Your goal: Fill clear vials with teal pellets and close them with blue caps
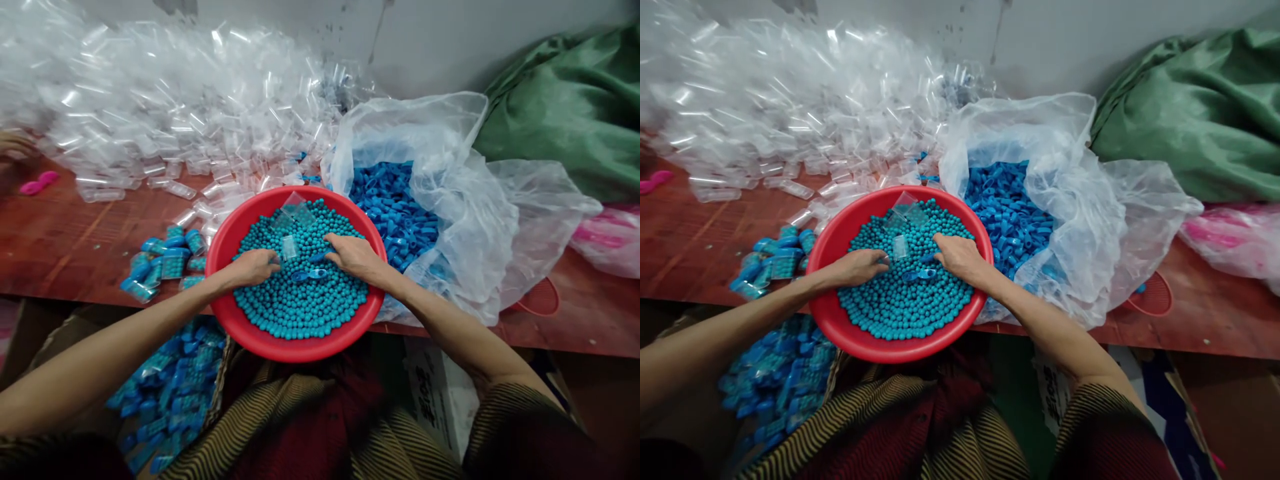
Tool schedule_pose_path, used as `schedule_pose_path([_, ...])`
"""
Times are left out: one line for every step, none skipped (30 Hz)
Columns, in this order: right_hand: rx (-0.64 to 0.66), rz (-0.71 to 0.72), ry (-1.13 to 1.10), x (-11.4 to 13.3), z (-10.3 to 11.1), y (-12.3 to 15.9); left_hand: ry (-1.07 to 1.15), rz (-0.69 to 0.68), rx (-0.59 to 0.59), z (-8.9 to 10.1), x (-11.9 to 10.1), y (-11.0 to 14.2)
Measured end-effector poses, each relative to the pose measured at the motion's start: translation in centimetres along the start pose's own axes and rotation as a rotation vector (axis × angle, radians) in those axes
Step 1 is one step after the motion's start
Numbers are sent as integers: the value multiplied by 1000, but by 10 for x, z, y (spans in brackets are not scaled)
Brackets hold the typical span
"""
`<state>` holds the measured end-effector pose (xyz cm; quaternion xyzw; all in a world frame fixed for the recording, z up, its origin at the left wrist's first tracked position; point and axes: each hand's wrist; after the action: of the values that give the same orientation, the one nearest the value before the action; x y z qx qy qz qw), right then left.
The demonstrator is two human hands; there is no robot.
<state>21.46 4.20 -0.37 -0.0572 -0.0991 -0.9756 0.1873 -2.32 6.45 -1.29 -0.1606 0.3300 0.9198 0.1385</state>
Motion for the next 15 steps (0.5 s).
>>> schedule_pose_path([7, 18, -5, 0, 0, 0, 13, -1, -3, -2, -2, -2])
schedule_pose_path([9, 37, -28, 0, 1, 1, 27, -5, -6, -4, -4, -5])
schedule_pose_path([7, 54, -61, -1, 2, 1, 42, -14, -11, -7, -6, -9])
schedule_pose_path([1, 67, -96, -3, 3, 2, 63, -24, -17, -9, -9, -13])
schedule_pose_path([-9, 74, -127, -5, 5, 4, 91, -37, -22, -12, -12, -17])
schedule_pose_path([-24, 75, -152, -7, 6, 5, 127, -49, -26, -14, -16, -23])
schedule_pose_path([-43, 71, -173, -9, 8, 7, 171, -59, -28, -17, -20, -28])
schedule_pose_path([-63, 66, -195, -11, 9, 8, 220, -66, -28, -20, -25, -33])
schedule_pose_path([-83, 60, -221, -12, 9, 10, 276, -68, -27, -22, -30, -39])
schedule_pose_path([-103, 50, -251, -13, 9, 12, 339, -66, -24, -24, -34, -43])
schedule_pose_path([-123, 39, -285, -14, 8, 13, 409, -61, -18, -26, -37, -47])
schedule_pose_path([-143, 29, -322, -15, 7, 15, 486, -55, -8, -28, -40, -50])
schedule_pose_path([-164, 21, -359, -15, 5, 16, 571, -51, 9, -29, -42, -52])
schedule_pose_path([-184, 14, -391, -16, 5, 17, 659, -52, 34, -29, -43, -52])
schedule_pose_path([-202, 10, -417, -17, 5, 19, 747, -58, 65, -29, -43, -52])
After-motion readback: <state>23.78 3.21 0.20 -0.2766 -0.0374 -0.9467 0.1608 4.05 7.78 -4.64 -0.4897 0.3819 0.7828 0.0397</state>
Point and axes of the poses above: each hand's wrist, its own y-axis away from the middle knuckle, its own z-axis out of the back of the hand, x = y × z, and after that the axes turned 7 degrees about y, right-handed
